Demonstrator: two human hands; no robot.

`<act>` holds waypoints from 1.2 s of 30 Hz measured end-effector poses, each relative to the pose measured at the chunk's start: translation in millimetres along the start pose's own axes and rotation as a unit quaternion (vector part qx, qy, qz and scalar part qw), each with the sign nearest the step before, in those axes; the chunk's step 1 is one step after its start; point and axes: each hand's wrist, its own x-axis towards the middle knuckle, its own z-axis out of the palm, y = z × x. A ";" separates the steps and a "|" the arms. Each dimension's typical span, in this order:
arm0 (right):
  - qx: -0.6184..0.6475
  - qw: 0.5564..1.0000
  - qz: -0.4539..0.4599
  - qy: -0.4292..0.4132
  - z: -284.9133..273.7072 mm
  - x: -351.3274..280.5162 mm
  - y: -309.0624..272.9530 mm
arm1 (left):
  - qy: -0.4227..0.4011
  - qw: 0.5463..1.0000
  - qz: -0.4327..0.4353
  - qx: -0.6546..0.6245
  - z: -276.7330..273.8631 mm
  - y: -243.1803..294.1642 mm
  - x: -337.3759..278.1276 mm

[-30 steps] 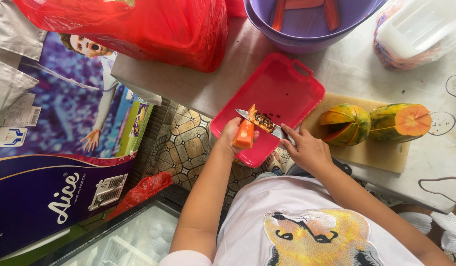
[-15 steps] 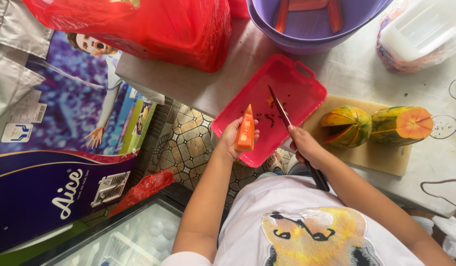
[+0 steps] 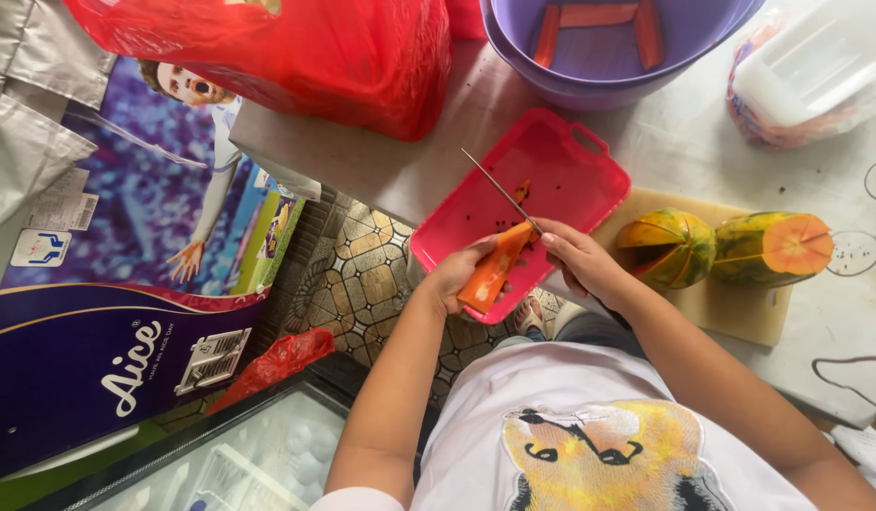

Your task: Cutting and peeling a papaya on a cutting board using a knife

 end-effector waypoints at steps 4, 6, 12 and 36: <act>0.022 0.999 0.013 -0.019 0.7 -17.7 -25.3 | -0.009 1.000 0.001 0.005 -4.6 2.8 -4.0; 0.053 0.997 0.048 -0.040 2.8 -27.1 -37.0 | -0.022 0.999 -0.006 0.027 -11.1 -1.2 -1.5; 0.085 0.996 0.000 -0.005 -4.2 -22.2 -14.4 | -0.119 0.983 -0.034 -0.139 25.2 19.7 -15.3; -0.469 0.871 -0.111 0.097 27.4 -82.2 -43.7 | 0.233 0.912 0.047 -0.336 41.5 -7.8 116.5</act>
